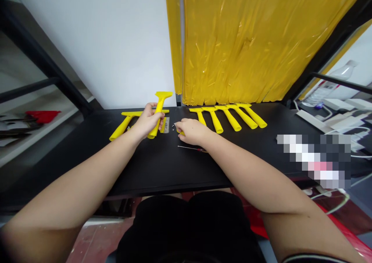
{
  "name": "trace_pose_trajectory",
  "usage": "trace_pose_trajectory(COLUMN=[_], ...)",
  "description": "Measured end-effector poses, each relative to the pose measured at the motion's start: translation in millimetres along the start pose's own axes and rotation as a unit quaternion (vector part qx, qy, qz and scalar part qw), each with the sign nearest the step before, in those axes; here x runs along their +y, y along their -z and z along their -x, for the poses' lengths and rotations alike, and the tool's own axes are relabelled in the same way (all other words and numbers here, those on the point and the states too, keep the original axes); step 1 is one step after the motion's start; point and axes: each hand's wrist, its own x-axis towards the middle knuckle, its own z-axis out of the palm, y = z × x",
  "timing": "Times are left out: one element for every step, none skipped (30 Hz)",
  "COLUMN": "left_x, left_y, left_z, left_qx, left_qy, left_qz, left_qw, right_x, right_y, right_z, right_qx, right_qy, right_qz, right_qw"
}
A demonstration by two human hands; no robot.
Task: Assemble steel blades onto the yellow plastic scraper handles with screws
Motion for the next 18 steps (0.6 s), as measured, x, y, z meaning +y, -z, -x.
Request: trace_pose_trajectory(left_x=[0.6, 1.3, 1.9, 2.3, 2.6, 2.5, 2.3, 1.8, 1.2, 0.5, -0.1, -0.6, -0.9, -1.0, -0.9, -0.7, -0.4, -0.1], left_y=[0.0, 0.1, 0.3, 0.6, 1.0, 1.3, 1.6, 1.8, 1.8, 1.7, 1.5, 1.2, 0.8, 0.5, 0.2, 0.1, 0.0, 0.1], left_z=[0.7, 1.4, 1.9, 2.3, 2.6, 2.7, 2.7, 2.5, 2.3, 2.1, 1.9, 1.8, 1.7, 1.7, 1.8, 2.0, 2.1, 2.3], left_qx=[-0.005, -0.010, -0.012, -0.014, -0.016, -0.017, -0.018, -0.019, -0.019, -0.020, -0.020, -0.021, -0.021, -0.022, -0.024, -0.026, -0.028, -0.030], left_qy=[0.001, 0.001, -0.001, -0.004, -0.006, -0.008, -0.010, -0.012, -0.013, -0.015, -0.016, -0.017, -0.017, -0.016, -0.015, -0.015, -0.017, -0.019], left_qz=[-0.005, -0.009, -0.013, -0.017, -0.020, -0.024, -0.027, -0.030, -0.033, -0.036, -0.038, -0.039, -0.040, -0.039, -0.039, -0.039, -0.040, -0.041], left_qw=[1.000, 1.000, 1.000, 1.000, 1.000, 1.000, 0.999, 0.999, 0.999, 0.999, 0.999, 0.999, 0.999, 0.999, 0.999, 0.999, 0.999, 0.999], right_x=[-1.3, -2.6, -3.7, -4.7, -5.5, -6.0, -6.2, -6.0, -5.4, -4.4, -3.3, -2.0, -0.7, 0.4, 1.2, 1.6, 1.7, 1.4], right_y=[-0.9, -1.5, -1.7, -1.6, -1.2, -0.6, 0.0, 0.7, 1.3, 1.7, 1.9, 1.8, 1.4, 0.8, 0.1, -0.5, -0.9, -1.1], right_z=[-0.9, -1.8, -2.4, -2.8, -2.9, -2.8, -2.5, -2.2, -1.9, -1.7, -1.7, -1.8, -2.0, -2.1, -2.2, -2.0, -1.6, -1.0], right_qx=[0.004, 0.007, 0.010, 0.012, 0.016, 0.022, 0.029, 0.037, 0.045, 0.050, 0.052, 0.052, 0.050, 0.047, 0.043, 0.039, 0.038, 0.042], right_qy=[-0.009, -0.017, -0.023, -0.029, -0.037, -0.047, -0.058, -0.072, -0.085, -0.097, -0.108, -0.117, -0.126, -0.133, -0.138, -0.141, -0.139, -0.132], right_qz=[0.003, 0.006, 0.010, 0.014, 0.018, 0.022, 0.025, 0.027, 0.027, 0.027, 0.028, 0.031, 0.034, 0.039, 0.044, 0.052, 0.061, 0.072], right_qw=[1.000, 1.000, 1.000, 0.999, 0.999, 0.998, 0.998, 0.996, 0.995, 0.994, 0.992, 0.991, 0.990, 0.989, 0.988, 0.988, 0.988, 0.988])
